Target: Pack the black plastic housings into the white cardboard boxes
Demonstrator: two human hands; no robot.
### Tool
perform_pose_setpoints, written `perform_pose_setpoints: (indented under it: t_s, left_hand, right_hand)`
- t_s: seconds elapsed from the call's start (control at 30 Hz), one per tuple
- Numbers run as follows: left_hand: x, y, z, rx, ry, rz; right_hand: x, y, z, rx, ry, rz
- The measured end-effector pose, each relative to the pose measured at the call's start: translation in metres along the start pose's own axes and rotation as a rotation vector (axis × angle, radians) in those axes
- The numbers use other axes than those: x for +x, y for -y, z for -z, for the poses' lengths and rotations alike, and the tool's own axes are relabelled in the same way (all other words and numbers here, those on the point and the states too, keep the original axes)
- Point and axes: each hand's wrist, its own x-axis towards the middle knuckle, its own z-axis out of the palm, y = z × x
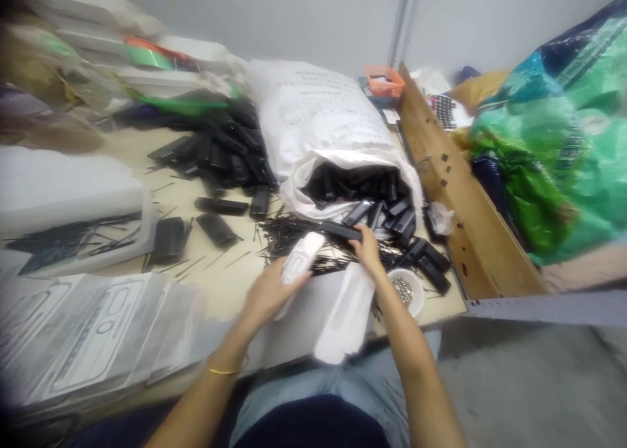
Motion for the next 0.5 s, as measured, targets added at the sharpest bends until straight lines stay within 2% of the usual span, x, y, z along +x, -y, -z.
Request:
perform_pose_setpoints:
  t_s: [0.07, 0.1, 0.23, 0.4, 0.5]
  left_hand:
    - [0.004, 0.005, -0.001, 0.027, 0.024, 0.002]
    - [0.006, 0.007, -0.003, 0.011, 0.046, -0.032]
    - [0.015, 0.011, -0.006, -0.091, 0.098, -0.201]
    - [0.008, 0.015, 0.002, -0.104, 0.139, -0.274]
    - [0.001, 0.011, 0.005, -0.135, 0.172, -0.369]
  right_hand:
    - [-0.005, -0.002, 0.023, 0.137, -0.025, 0.091]
    - [-0.008, 0.000, 0.034, 0.175, 0.002, 0.154]
    - [-0.020, 0.025, 0.061, 0.176, 0.317, 0.410]
    - [-0.014, 0.055, 0.073, 0.181, 0.598, 0.509]
    - [-0.013, 0.064, 0.069, 0.172, 0.723, 0.552]
